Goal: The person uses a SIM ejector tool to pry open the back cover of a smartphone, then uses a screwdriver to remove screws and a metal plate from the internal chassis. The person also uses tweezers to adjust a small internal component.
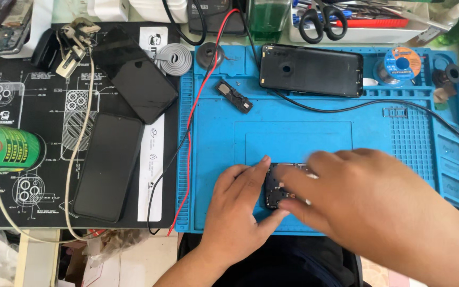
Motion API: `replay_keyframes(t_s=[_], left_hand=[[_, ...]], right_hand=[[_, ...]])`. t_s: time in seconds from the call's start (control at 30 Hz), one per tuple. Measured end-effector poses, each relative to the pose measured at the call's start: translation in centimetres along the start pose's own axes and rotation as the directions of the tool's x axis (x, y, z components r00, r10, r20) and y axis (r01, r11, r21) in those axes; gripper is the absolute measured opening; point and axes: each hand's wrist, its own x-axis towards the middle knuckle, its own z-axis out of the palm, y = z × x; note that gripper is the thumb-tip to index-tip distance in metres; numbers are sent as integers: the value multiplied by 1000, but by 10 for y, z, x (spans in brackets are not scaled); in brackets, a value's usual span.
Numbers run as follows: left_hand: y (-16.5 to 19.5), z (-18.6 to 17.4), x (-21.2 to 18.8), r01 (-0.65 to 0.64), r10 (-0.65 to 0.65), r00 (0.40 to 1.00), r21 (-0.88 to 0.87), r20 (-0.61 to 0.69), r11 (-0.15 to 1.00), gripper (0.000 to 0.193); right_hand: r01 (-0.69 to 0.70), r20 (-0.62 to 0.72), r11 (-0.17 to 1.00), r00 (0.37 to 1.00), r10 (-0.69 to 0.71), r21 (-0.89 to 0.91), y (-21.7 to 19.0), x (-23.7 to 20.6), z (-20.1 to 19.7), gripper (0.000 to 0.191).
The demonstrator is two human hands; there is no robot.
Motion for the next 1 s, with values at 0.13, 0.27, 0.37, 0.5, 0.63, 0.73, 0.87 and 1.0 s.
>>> replay_keyframes(t_s=[0.13, 0.27, 0.37, 0.5, 0.63, 0.73, 0.87, 1.0], left_hand=[[1, 0, 1, 2, -2, 1000, -7, 8, 1000, 80], [1, -1, 0, 54, -53, 999, -61, 6, 997, 82], [0, -1, 0, 25, -25, 1000, -27, -13, 999, 72], [1, 0, 1, 10, -9, 1000, -32, 19, 999, 81], [4, 3, 2, 10, -10, 1000, -5, 13, 1000, 86], [5, 3, 2, 23, -23, 1000, -7, 14, 1000, 87], [5, 2, 1, 32, -31, 999, -31, 19, 999, 88], [2, 4, -2, 35, -35, 999, -23, 5, 999, 87]], right_hand=[[197, -308, 910, 948, -81, 365, 21, -10, 21, 26], [239, -458, 842, 889, 10, 483, 42, -19, 43, 21], [108, -366, 760, 913, 180, 641, 52, -20, 50, 15], [-65, -201, 690, 933, 298, 721, 48, -21, 59, 19], [59, -293, 721, 934, 204, 690, 37, -22, 65, 16], [112, -342, 749, 926, 160, 653, 33, -21, 65, 17], [118, -345, 792, 931, 122, 600, 29, -17, 62, 16], [202, -433, 817, 899, 64, 540, 21, -18, 61, 16]])
